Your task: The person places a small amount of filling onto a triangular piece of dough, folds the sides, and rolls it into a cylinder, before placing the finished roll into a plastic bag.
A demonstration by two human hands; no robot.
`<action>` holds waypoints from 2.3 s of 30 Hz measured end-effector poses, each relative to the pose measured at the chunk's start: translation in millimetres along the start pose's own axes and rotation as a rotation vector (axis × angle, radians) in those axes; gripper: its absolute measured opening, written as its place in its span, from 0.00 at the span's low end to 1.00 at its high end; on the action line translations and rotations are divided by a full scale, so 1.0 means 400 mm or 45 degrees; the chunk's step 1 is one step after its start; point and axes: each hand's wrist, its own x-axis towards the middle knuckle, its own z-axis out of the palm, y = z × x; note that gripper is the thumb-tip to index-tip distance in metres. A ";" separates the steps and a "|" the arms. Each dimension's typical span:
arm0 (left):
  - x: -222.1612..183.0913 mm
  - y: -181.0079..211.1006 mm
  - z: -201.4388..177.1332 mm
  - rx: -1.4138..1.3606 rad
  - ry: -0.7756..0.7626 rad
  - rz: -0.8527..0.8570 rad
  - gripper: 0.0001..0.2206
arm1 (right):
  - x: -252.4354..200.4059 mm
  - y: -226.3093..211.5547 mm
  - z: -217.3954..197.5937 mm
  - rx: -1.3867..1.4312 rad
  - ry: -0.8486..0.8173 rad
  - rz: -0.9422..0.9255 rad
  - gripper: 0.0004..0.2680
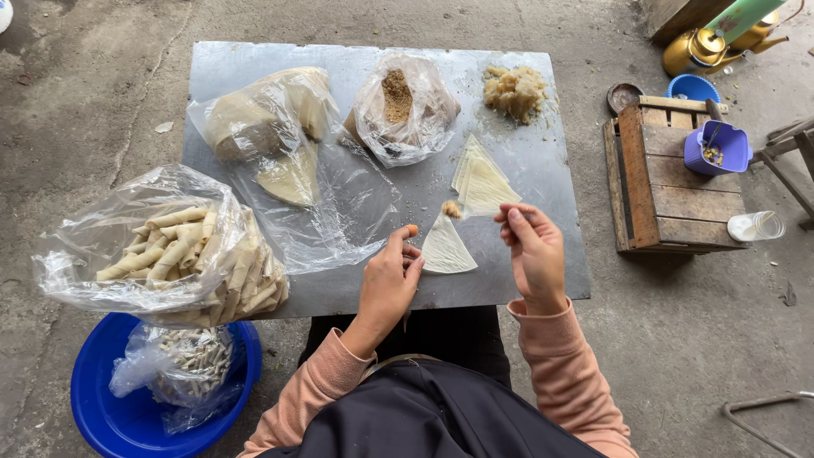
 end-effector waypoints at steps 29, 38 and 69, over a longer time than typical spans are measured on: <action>-0.002 0.017 0.018 -0.090 -0.036 -0.020 0.18 | -0.055 -0.027 -0.050 -0.324 -0.004 -0.201 0.06; 0.003 0.004 0.036 0.035 0.001 0.149 0.18 | 0.301 -0.039 0.280 -0.953 -0.311 -0.602 0.17; 0.022 0.009 0.038 0.238 -0.048 0.277 0.22 | -0.153 0.062 0.169 -1.328 -0.111 -0.658 0.07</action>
